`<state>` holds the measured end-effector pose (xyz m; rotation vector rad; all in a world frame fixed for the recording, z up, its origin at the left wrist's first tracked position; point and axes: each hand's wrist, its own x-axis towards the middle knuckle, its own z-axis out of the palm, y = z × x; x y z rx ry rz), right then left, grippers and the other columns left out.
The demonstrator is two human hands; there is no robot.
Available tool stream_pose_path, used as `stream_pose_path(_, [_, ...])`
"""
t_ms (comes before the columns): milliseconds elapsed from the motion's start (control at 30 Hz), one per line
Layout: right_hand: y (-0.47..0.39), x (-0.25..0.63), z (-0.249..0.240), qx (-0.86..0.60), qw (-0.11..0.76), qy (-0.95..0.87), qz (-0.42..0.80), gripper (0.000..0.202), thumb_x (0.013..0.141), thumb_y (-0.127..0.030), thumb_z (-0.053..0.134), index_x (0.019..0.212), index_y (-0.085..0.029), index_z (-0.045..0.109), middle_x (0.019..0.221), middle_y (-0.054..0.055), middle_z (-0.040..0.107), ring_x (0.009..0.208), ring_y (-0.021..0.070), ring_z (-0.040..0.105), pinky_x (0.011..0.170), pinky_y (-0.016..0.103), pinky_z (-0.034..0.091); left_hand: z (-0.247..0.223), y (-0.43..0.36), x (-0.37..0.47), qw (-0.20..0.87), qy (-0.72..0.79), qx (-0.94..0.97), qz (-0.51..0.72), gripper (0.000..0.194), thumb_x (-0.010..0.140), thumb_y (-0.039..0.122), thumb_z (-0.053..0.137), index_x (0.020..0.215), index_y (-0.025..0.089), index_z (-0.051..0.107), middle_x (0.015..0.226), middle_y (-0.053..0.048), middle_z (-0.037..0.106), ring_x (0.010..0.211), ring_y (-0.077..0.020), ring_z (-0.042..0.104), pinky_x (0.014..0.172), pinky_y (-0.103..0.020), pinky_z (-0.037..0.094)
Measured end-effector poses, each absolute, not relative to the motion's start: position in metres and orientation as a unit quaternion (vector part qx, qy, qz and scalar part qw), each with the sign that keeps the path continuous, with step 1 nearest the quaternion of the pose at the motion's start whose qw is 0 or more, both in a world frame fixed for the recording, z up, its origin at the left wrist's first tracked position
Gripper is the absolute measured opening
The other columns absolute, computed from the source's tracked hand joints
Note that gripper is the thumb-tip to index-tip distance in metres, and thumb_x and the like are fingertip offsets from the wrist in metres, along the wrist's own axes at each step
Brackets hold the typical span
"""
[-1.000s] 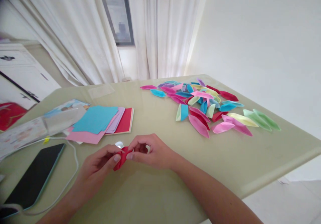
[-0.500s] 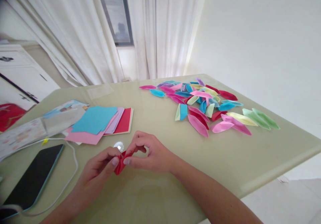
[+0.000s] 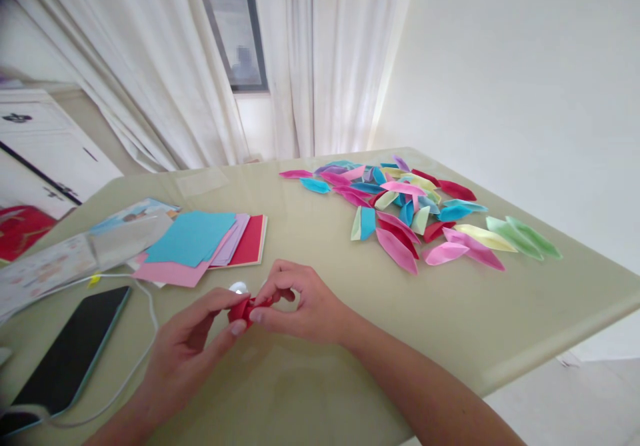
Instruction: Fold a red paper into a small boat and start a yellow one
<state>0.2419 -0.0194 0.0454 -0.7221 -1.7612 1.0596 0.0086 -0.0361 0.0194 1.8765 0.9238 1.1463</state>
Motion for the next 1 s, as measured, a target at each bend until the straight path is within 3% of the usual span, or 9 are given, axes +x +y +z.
stream_pose_path(300, [-0.0187, 0.2431, 0.046, -0.284, 0.449, -0.73, 0.43, 0.01, 0.089, -0.026, 0.081, 0.088, -0.017, 0.076, 0.083, -0.001, 0.056, 0.069, 0.0111, 0.047, 0.064, 0.026, 0.039, 0.0176, -0.0422, 0.0104, 0.402, 0.379, 0.688, 0.471, 0.024, 0.097, 0.024, 0.072, 0.121, 0.027, 0.076, 0.117, -0.007, 0.078, 0.102, -0.0219, 0.077, 0.088, -0.03, 0.064])
stream_pose_path(600, [-0.0202, 0.2421, 0.0476, -0.27, 0.449, -0.735, 0.43, 0.009, 0.089, -0.026, 0.08, 0.088, -0.018, 0.075, 0.086, 0.0, 0.058, 0.071, 0.0116, 0.048, 0.064, 0.026, 0.04, 0.0226, -0.0418, 0.0131, 0.418, 0.398, 0.658, 0.484, 0.018, 0.099, 0.029, 0.072, 0.116, 0.029, 0.078, 0.112, -0.004, 0.08, 0.1, -0.0164, 0.076, 0.088, -0.022, 0.064])
stream_pose_path(1000, [-0.0212, 0.2417, 0.0471, -0.256, 0.453, -0.741, 0.424, 0.01, 0.089, -0.026, 0.082, 0.088, -0.019, 0.075, 0.087, 0.001, 0.062, 0.073, 0.0122, 0.051, 0.065, 0.027, 0.041, 0.0154, -0.0449, 0.011, 0.403, 0.407, 0.66, 0.487, 0.026, 0.1, 0.027, 0.07, 0.126, 0.03, 0.073, 0.121, -0.005, 0.079, 0.105, -0.0198, 0.078, 0.092, -0.029, 0.065])
